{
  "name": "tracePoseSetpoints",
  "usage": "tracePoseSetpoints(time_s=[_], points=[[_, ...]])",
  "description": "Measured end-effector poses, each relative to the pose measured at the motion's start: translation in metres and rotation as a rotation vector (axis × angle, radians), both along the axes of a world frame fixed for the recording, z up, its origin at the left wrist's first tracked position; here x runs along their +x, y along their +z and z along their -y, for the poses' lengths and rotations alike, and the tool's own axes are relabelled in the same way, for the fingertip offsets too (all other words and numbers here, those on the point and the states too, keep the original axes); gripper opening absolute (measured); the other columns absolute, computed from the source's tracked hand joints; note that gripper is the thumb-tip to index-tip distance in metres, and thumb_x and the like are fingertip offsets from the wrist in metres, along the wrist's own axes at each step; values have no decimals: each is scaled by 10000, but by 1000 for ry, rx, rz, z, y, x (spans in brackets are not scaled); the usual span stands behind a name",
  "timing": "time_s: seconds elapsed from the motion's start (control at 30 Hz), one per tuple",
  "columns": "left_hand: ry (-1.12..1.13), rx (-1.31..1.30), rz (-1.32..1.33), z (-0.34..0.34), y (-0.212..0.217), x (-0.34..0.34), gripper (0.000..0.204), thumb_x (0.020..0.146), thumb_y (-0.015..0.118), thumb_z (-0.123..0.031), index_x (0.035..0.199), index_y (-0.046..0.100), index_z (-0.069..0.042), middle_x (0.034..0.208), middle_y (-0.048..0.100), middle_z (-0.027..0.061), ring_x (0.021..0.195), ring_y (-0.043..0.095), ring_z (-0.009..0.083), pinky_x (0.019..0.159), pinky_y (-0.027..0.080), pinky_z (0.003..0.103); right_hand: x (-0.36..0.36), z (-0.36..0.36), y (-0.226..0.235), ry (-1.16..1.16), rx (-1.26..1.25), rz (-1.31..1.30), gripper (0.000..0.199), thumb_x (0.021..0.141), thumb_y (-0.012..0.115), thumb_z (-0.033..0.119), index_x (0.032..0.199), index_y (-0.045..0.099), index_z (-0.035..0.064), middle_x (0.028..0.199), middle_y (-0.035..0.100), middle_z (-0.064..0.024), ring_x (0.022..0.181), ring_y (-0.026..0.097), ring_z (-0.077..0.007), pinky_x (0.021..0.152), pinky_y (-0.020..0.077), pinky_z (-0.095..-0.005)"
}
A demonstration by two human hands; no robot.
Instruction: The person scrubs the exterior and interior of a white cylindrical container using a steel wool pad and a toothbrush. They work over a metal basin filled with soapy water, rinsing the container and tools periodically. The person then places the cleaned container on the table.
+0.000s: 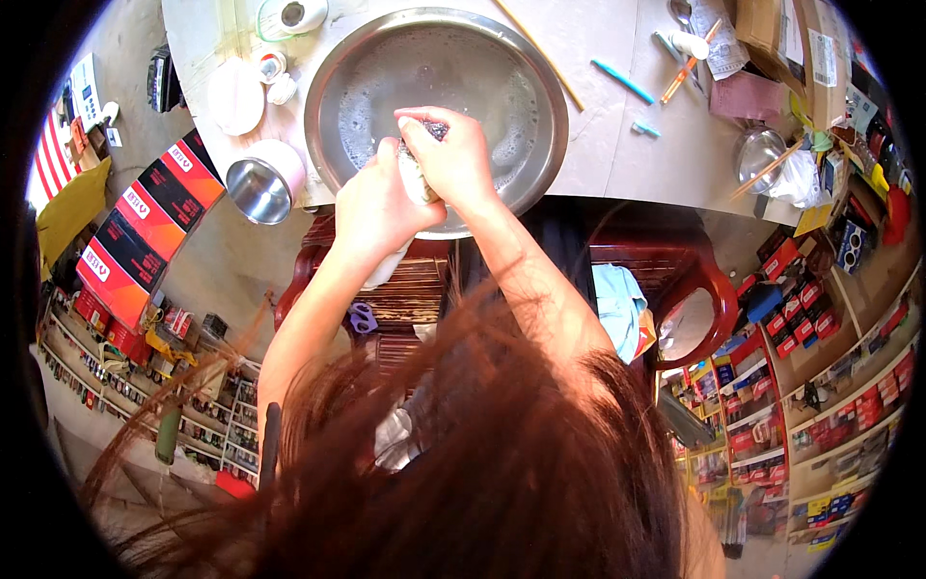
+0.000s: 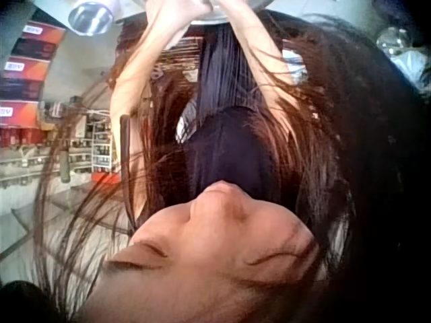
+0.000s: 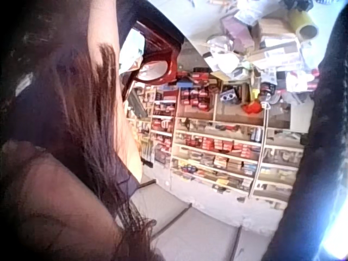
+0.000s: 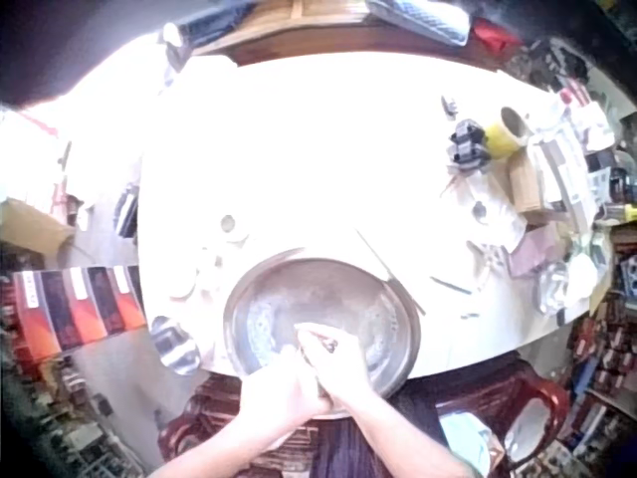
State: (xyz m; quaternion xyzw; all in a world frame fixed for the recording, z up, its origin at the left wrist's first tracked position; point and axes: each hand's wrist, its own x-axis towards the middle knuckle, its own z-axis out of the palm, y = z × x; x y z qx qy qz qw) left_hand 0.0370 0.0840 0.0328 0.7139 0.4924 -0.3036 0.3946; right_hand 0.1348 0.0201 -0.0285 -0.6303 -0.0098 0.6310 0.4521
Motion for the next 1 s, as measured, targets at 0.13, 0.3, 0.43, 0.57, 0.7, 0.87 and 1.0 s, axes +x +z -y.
tracePoseSetpoints(time_s=[0.13, 0.3, 0.43, 0.57, 0.7, 0.87, 1.0], points=[[422, -457, 364, -11, -12, -30, 779, 603, 792, -359, 1187, 536, 89, 1040, 654, 242, 1012, 669, 361, 869, 520, 413, 18, 20, -4, -23, 370, -232, 286, 935, 612, 78, 1195, 679, -19, 1237, 676, -98, 1134, 614, -149, 1003, 477, -308], [25, -50, 65, 2, -4, -12, 697, 618, 805, -305, 1123, 512, 75, 980, 664, 203, 874, 700, 365, 787, 556, 431, 1, 10, -5, 8, 175, -38, 263, 922, 634, 100, 1148, 700, -19, 1132, 710, -84, 1012, 643, -137, 914, 507, -292], [-130, 154, 35, 14, -14, -5, 676, 632, 800, -328, 1116, 479, 18, 955, 658, 193, 933, 687, 348, 786, 559, 433, -8, -1, -21, -35, -52, 46, 263, 943, 662, 242, 1019, 746, 4, 943, 730, -71, 798, 657, -118, 753, 534, -273], [-99, 207, 160, 18, -15, -22, 647, 632, 804, -275, 1145, 502, -20, 1011, 665, 169, 980, 673, 344, 792, 541, 433, 10, 5, -41, -287, -94, -419, 365, 996, 589, 352, 1036, 722, 14, 983, 705, -80, 824, 656, -122, 776, 548, -305], [53, 116, 199, 11, -9, -33, 670, 639, 799, -267, 1207, 520, -47, 1055, 669, 179, 999, 663, 369, 818, 525, 441, 15, 21, -69, -330, -189, -118, 387, 989, 597, 353, 1068, 700, -11, 1008, 703, -103, 920, 654, -150, 868, 532, -326], [38, 102, 210, 3, -15, -30, 664, 636, 802, -252, 1199, 524, -36, 1054, 669, 180, 1000, 665, 365, 842, 520, 433, -4, 23, -90, -565, -173, -291, 367, 997, 584, 308, 1122, 636, -33, 1096, 661, -152, 1003, 640, -192, 919, 539, -345], [71, 76, 258, 3, -20, -35, 631, 625, 796, -256, 1146, 518, -34, 1042, 661, 190, 975, 655, 385, 801, 523, 457, -4, 28, -58, -556, 176, -510, 361, 1041, 483, 253, 1154, 620, -61, 1203, 647, -176, 1198, 584, -237, 1007, 501, -370]])
